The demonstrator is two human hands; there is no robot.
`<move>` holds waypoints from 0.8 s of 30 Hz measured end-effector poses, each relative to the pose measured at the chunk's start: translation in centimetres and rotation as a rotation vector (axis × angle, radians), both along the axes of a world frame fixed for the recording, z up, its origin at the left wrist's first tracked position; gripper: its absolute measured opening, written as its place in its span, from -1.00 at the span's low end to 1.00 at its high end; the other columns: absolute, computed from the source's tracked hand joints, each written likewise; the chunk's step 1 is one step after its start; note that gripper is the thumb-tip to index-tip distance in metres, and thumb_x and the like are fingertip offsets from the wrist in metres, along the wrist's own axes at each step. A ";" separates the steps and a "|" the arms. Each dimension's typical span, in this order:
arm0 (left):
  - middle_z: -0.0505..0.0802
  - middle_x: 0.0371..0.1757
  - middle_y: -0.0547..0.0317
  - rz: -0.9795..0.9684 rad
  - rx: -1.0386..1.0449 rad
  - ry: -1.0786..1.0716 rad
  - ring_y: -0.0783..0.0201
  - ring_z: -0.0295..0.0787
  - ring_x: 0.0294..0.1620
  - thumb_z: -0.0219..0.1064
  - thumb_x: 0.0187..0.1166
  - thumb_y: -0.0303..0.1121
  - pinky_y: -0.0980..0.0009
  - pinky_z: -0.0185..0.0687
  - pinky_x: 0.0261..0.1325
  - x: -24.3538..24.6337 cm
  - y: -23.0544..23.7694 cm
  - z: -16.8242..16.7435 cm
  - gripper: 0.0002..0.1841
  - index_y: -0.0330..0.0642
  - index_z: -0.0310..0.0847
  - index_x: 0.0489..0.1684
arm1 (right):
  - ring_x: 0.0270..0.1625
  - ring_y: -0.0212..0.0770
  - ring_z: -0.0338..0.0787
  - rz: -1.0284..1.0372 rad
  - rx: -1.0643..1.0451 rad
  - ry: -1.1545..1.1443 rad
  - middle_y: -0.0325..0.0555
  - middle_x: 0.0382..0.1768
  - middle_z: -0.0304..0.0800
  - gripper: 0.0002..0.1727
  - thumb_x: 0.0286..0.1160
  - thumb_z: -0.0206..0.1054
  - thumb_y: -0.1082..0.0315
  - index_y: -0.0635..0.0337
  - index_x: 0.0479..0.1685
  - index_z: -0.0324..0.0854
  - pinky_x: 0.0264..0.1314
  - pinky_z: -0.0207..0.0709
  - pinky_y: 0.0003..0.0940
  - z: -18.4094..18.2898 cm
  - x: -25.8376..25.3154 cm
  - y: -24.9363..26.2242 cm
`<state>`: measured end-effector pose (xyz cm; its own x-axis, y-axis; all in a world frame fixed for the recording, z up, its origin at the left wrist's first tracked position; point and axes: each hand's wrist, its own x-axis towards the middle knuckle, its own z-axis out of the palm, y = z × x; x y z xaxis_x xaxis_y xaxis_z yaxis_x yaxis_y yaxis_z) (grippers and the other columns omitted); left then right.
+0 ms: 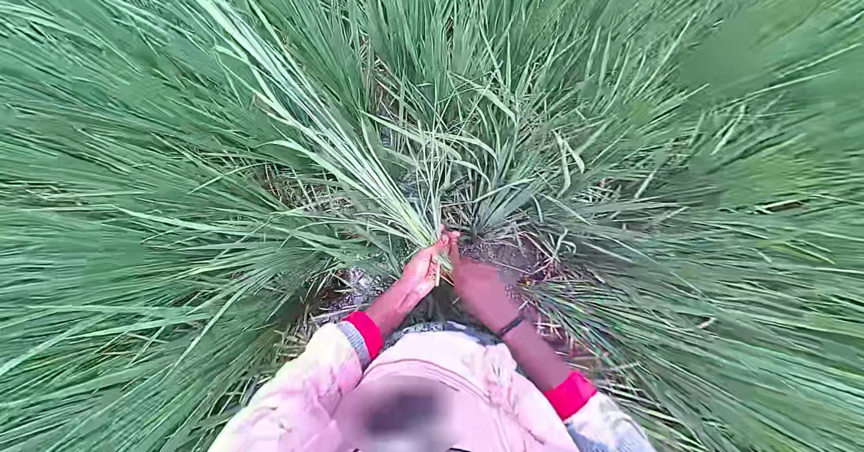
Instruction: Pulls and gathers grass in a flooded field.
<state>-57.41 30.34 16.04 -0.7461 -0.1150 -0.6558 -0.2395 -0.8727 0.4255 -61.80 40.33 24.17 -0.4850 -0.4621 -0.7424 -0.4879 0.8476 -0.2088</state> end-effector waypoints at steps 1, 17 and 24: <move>0.86 -0.01 0.16 0.003 -0.008 -0.015 0.40 0.80 0.03 -0.04 0.80 -0.54 0.47 0.66 0.16 -0.3 -0.1 0.0 -0.67 -0.33 0.40 0.46 | 0.26 0.47 0.73 -0.004 -0.004 0.016 0.47 0.20 0.73 -0.31 0.75 -0.02 0.48 0.33 0.88 -0.10 0.36 0.44 0.35 -0.1 0.6 0.1; 0.35 -0.81 0.53 -0.157 0.014 0.261 0.52 0.33 -0.76 -0.31 0.90 -0.37 0.58 0.52 -0.36 -4.1 -7.6 3.7 -0.62 -0.08 0.50 -0.15 | 0.29 0.21 0.77 -0.456 -0.829 0.402 0.37 0.19 0.78 -0.67 0.70 0.12 0.47 0.50 0.19 0.71 0.41 0.55 0.09 -0.2 -3.1 3.1; 0.43 -0.82 0.59 -0.313 0.004 0.352 0.58 0.38 -0.75 -0.40 0.84 -0.39 0.61 0.53 -0.32 -2.5 -10.6 6.3 -0.52 0.00 0.56 -0.20 | 0.08 0.34 0.79 -0.304 -0.938 0.756 0.39 -0.05 0.78 -0.75 0.58 0.30 0.52 0.46 0.09 0.78 0.20 0.63 0.20 2.6 -7.1 -1.7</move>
<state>-59.92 19.71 22.38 -0.9216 0.1534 -0.3564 -0.3333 -0.7832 0.5248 -68.92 38.59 26.78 -0.8275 -0.4572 0.3259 -0.5595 0.6224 -0.5473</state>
